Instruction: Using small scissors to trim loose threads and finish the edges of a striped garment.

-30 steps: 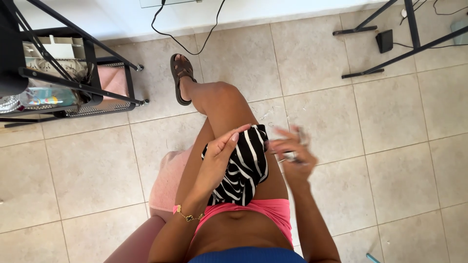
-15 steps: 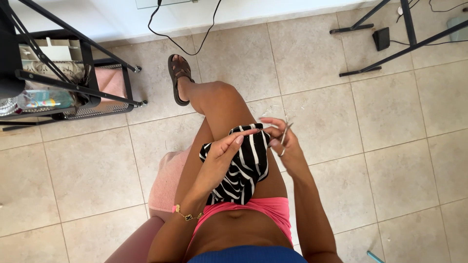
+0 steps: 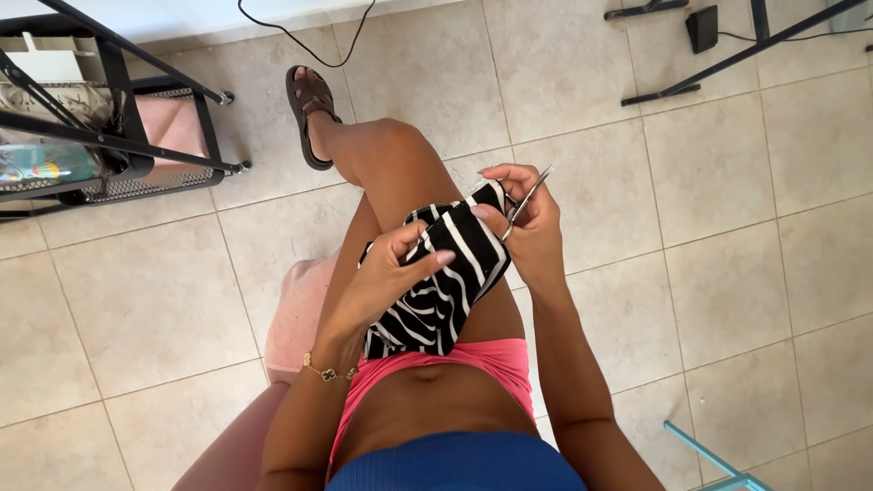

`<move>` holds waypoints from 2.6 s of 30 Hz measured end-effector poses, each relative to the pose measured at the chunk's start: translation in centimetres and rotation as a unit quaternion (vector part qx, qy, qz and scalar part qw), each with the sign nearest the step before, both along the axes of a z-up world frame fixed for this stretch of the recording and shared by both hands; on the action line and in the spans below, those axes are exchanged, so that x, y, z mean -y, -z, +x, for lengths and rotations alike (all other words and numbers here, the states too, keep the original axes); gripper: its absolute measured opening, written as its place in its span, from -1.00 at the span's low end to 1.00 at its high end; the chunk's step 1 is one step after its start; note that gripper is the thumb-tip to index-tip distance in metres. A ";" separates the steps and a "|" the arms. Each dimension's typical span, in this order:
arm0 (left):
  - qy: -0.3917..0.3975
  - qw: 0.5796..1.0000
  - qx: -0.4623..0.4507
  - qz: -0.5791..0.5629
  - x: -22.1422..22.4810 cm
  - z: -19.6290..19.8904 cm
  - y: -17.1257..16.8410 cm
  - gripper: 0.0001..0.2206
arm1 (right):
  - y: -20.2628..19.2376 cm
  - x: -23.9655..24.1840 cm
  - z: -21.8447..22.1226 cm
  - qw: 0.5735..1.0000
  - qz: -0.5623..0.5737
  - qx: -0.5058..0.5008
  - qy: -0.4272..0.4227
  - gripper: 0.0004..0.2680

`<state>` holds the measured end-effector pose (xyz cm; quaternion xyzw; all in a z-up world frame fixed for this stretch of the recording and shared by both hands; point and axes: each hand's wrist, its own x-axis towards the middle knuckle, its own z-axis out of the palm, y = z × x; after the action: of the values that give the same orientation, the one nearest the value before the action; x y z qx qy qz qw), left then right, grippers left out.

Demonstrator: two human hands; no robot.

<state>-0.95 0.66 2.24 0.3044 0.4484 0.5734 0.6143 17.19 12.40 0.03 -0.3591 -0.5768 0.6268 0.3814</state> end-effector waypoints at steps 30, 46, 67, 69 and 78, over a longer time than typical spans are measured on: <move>-0.077 0.991 -0.098 -0.056 1.3 0.1 13.5 -0.76 | 24.1 3.2 10.1 0.884 -0.271 -0.343 -0.164 -0.30; -0.073 0.944 -0.289 -0.142 1.5 0.6 12.4 -0.70 | 17.7 2.3 7.8 0.958 -0.148 -0.100 0.224 -0.81; -0.058 0.955 -0.274 -0.096 0.9 0.4 11.6 -0.67 | 9.9 -1.1 0.6 0.970 -0.189 -0.144 0.046 -0.75; -0.057 0.948 -0.298 -0.097 0.2 0.2 9.9 -0.74 | 10.9 -0.4 -0.9 0.975 -0.184 -0.120 -0.039 -0.72; -0.025 0.975 -0.222 -0.003 -0.5 0.6 5.5 -0.66 | 7.7 -1.0 0.2 0.984 -0.101 -0.045 -0.138 -0.54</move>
<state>-0.34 1.12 -3.23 0.4110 0.5828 0.5055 0.4858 17.43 13.39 -7.62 -0.2839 -0.5367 0.7441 0.2787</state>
